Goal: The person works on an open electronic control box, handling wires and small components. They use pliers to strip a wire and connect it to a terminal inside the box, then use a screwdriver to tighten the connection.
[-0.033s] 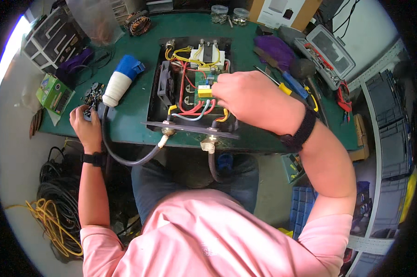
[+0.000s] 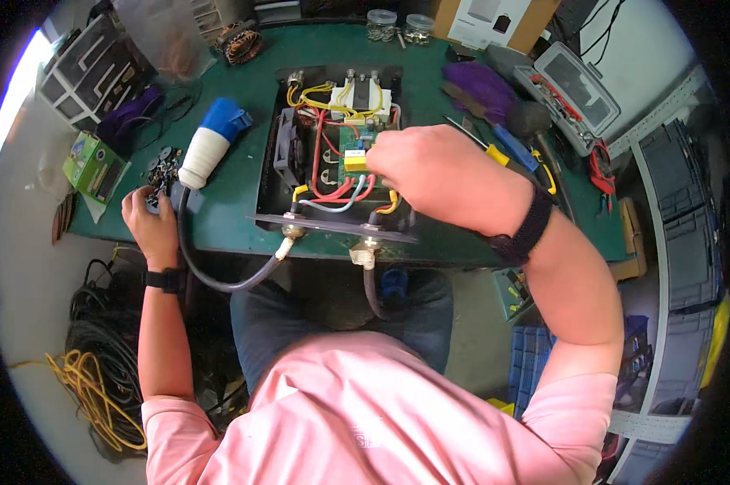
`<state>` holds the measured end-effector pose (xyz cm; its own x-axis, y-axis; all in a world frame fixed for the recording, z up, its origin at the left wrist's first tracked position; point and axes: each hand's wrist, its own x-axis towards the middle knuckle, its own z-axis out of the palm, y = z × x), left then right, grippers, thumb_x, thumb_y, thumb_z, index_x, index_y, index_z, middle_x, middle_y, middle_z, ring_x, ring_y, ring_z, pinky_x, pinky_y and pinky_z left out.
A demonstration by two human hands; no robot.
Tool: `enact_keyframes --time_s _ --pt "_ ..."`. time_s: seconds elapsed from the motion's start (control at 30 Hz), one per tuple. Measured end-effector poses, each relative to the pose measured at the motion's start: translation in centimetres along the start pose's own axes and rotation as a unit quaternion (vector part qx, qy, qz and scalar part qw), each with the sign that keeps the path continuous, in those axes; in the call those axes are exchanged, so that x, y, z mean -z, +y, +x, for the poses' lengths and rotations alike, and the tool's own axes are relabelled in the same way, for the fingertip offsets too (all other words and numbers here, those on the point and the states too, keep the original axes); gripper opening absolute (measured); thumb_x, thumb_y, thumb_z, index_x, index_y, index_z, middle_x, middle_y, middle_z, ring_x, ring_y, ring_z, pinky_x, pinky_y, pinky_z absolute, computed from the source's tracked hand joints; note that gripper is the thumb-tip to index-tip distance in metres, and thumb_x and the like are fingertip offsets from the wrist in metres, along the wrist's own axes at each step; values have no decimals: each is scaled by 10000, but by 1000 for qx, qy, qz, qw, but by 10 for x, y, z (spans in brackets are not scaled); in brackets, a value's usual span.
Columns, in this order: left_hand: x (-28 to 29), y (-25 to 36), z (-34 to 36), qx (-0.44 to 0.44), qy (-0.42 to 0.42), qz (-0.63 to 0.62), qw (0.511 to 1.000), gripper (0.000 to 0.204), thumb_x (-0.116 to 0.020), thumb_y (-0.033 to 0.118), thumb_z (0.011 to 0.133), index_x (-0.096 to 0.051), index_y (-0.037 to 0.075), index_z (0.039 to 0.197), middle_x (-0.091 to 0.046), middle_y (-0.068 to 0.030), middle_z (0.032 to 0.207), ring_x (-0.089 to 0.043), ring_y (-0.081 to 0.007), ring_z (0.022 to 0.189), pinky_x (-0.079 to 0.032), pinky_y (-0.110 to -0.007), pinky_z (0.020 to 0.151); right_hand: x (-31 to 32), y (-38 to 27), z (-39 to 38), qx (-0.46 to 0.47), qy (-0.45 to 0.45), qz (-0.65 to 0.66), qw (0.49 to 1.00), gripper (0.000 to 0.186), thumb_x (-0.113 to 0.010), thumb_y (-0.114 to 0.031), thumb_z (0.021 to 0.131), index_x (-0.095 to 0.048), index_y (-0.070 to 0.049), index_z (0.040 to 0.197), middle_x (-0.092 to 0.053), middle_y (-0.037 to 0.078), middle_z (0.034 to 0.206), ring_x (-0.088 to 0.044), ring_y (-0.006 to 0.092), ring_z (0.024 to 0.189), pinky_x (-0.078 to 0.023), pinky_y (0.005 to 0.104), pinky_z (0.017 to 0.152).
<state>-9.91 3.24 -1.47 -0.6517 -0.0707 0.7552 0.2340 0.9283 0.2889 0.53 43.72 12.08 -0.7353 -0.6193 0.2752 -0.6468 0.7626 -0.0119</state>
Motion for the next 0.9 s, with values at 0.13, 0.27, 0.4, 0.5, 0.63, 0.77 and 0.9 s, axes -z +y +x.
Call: enact_keyframes --time_s 0.13,0.27,0.4,0.5,0.63,0.77,0.9 --pt "-1 -7 -1 7 -5 -16 1000 222 -667 110 807 -614 5 996 -577 -171 1044 -530 -356 1037 -408 -430 931 5 -1 -1 -1 -1 13 1000 87 -578 -120 805 -637 -58 788 -651 124 799 -667 308 772 -547 406 685" --pt "-1 -4 0 5 -5 -18 1000 228 -673 112 806 -612 6 999 -576 -169 1036 -528 -353 1040 -408 -431 928 8 -7 -1 -54 -38 -28 997 148 -626 -195 813 -649 -51 784 -653 129 797 -669 305 770 -551 406 686" --pt "-1 -6 0 8 -8 -18 1000 229 -676 113 806 -611 9 999 -575 -167 1036 -524 -352 1046 -405 -428 932 2 -3 -2 -49 -30 -26 998 153 -632 -196 817 -650 -45 800 -652 132 807 -671 306 770 -552 411 684" --pt "-1 -5 -1 9 -8 -22 1000 227 -675 110 805 -611 9 997 -575 -166 1037 -522 -351 1047 -403 -426 935 2 2 -1 -14 -10 -9 1000 165 -632 -201 831 -651 -38 826 -650 139 826 -670 309 770 -553 411 685" --pt "0 -4 -1 5 -12 -19 1000 224 -672 107 804 -609 5 993 -576 -165 1034 -523 -351 1044 -404 -425 932 3 1 0 -8 -12 5 1000 175 -630 -211 843 -652 -37 843 -648 142 836 -670 309 769 -553 407 681" --pt "1 -3 0 -2 -7 -11 1000 221 -666 105 808 -610 3 995 -580 -167 1023 -531 -349 1030 -410 -420 927 5 -4 -1 -36 -30 -27 999 180 -628 -219 848 -654 -42 836 -649 133 815 -672 309 768 -554 400 680" --pt "0 -5 0 -5 -3 -10 1000 223 -659 109 818 -615 4 1009 -585 -166 1015 -542 -342 1018 -416 -407 924 -1 -3 -2 -38 -31 -47 998 159 -620 -194 836 -649 -39 824 -656 131 814 -677 305 772 -554 397 682"
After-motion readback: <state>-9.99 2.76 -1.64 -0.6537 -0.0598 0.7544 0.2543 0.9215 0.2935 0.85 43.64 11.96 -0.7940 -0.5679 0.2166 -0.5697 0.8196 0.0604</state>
